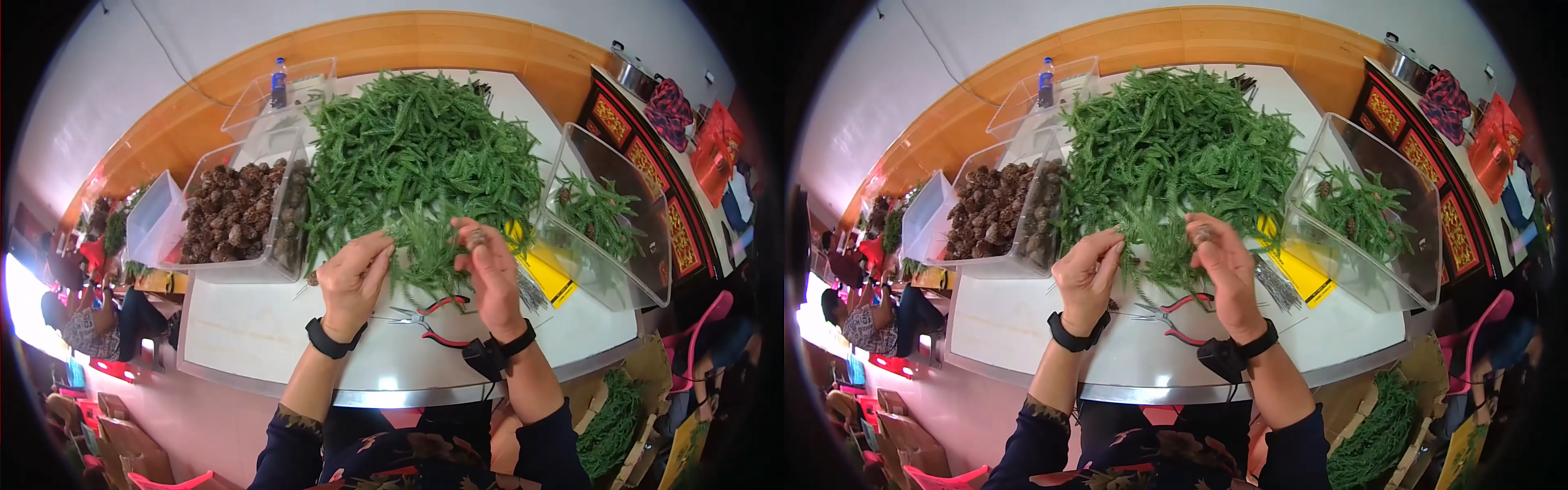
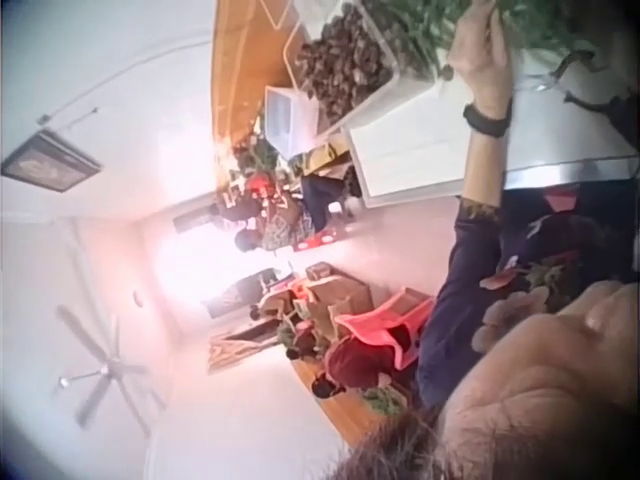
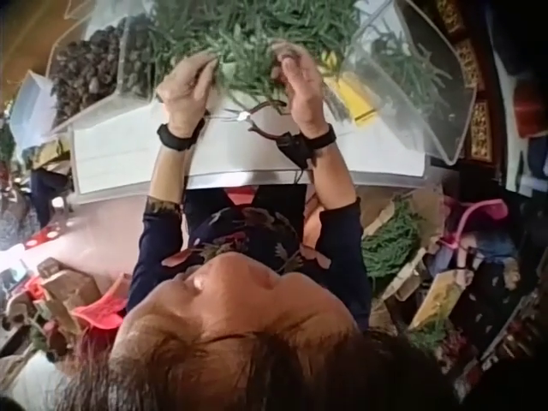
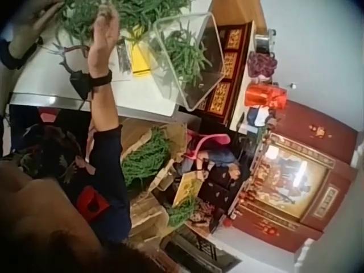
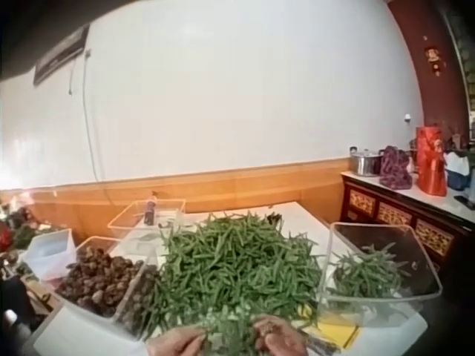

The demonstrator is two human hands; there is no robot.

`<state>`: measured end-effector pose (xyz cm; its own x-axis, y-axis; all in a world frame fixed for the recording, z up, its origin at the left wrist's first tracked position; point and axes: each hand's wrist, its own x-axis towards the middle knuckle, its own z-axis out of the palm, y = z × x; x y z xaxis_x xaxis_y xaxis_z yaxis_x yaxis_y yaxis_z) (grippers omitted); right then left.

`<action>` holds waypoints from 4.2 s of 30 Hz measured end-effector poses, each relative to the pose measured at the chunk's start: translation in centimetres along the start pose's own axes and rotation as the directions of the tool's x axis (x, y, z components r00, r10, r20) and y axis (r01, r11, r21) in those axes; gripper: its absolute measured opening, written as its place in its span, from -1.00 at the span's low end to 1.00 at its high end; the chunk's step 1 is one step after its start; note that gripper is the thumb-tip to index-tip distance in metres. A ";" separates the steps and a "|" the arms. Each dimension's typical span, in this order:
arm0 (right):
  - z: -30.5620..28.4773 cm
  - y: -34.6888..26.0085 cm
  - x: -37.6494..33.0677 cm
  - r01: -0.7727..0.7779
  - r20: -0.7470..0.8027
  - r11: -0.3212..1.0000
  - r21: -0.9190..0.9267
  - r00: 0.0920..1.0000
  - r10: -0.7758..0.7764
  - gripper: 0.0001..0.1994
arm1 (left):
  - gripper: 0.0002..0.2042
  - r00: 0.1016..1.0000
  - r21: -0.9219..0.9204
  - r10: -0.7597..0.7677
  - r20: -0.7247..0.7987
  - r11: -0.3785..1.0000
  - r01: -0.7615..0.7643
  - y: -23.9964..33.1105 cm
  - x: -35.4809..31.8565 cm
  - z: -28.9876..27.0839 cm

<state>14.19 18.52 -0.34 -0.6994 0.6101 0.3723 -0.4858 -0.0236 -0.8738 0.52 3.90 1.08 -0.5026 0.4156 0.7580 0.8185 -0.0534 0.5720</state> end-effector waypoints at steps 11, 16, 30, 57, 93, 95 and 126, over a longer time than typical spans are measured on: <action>0.0 0.4 -0.4 -0.224 0.193 0.969 0.101 0.960 0.202 -0.68 | -0.70 0.972 -0.124 -0.191 0.137 0.970 0.208 0.2 -0.4 -0.5; 0.4 -0.3 -1.0 -0.352 0.290 0.928 0.121 0.907 0.306 -0.66 | -0.53 0.943 -0.026 -0.121 0.311 0.990 0.135 1.7 0.0 -1.7; -0.4 0.0 -0.3 0.138 -0.003 0.986 -0.095 0.990 -0.138 -0.68 | -0.73 0.727 -0.266 -0.596 0.341 0.681 0.683 0.7 -0.6 -1.7; 1.0 1.2 -1.5 -0.327 0.204 0.944 0.051 0.928 0.310 -0.70 | -0.47 0.727 -0.589 -0.595 0.343 0.467 0.660 0.2 -0.6 -1.5; 2.4 1.3 -2.4 0.034 0.352 0.988 -0.151 0.936 0.022 -0.74 | -0.83 0.610 -0.694 -0.607 0.509 0.130 0.708 -0.3 -1.1 -1.6; 2.3 1.1 -2.4 -0.048 0.323 0.994 -0.103 0.943 0.079 -0.73 | -0.83 0.597 -0.687 -0.626 0.502 0.131 0.715 -0.4 -1.3 -1.4; 1.0 0.8 -1.5 -0.280 0.238 0.960 -0.003 0.932 0.273 -0.73 | -0.54 0.747 -0.592 -0.539 0.388 0.476 0.651 0.1 -0.9 -1.6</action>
<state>14.36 16.76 -1.26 -0.9092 0.3739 0.1833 -0.2689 -0.1909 -0.9441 0.65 2.05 0.97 -0.7091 0.6917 0.1364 -0.1022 -0.2924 0.9508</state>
